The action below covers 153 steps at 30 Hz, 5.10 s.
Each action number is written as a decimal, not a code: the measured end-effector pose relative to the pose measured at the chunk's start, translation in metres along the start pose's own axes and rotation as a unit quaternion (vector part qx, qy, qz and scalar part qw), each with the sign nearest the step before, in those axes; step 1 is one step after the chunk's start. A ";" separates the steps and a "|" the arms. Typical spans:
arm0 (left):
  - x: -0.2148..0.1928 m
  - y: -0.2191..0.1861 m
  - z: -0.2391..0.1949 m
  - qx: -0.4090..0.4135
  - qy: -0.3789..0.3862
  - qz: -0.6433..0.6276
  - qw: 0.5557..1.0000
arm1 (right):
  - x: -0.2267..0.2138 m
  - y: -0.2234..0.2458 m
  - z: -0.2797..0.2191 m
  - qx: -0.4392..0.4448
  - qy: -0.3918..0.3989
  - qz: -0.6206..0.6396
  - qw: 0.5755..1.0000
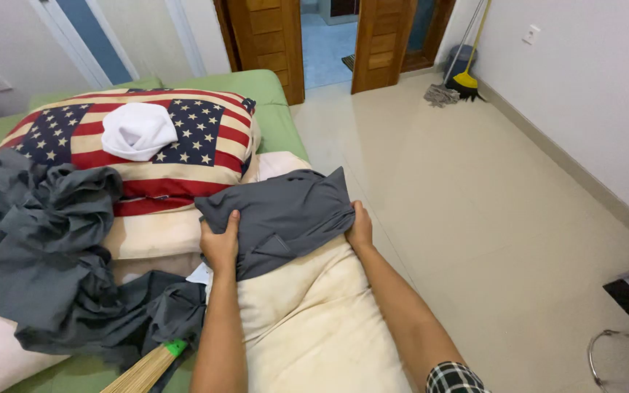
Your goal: Cleaning pillows by beating them with a palm broom and then putting fresh pillowcases on them.
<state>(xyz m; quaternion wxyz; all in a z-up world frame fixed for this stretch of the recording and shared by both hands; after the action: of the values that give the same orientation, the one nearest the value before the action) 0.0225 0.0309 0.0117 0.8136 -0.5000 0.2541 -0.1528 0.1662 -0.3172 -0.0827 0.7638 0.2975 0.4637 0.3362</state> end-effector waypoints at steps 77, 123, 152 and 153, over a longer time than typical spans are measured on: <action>-0.001 0.022 -0.021 -0.086 0.102 -0.219 0.966 | 0.011 -0.072 0.090 0.223 0.113 0.372 0.894; -0.092 -0.093 -0.057 -0.107 0.567 -0.375 0.726 | -0.080 0.003 -0.014 0.292 0.246 0.483 0.788; 0.110 -0.131 -0.130 0.146 0.731 -0.152 0.650 | -0.161 0.018 -0.053 0.215 0.141 0.463 0.849; 0.108 -0.129 -0.124 0.125 0.718 -0.160 0.666 | -0.160 0.016 -0.056 0.213 0.138 0.463 0.849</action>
<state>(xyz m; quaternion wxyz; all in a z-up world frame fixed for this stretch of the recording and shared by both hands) 0.0416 -0.1732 0.0524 0.3973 -0.1627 0.6542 -0.6227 0.0570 -0.4257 -0.0113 0.3658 0.5839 0.4330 0.5812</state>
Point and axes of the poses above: each hand's wrist, its own z-axis towards the middle knuckle, its own x-axis out of the palm, y = z × x, the point moved 4 cm from there along z, towards the middle knuckle, and after that the axes turned 5 degrees about x, right-handed, at the moved point
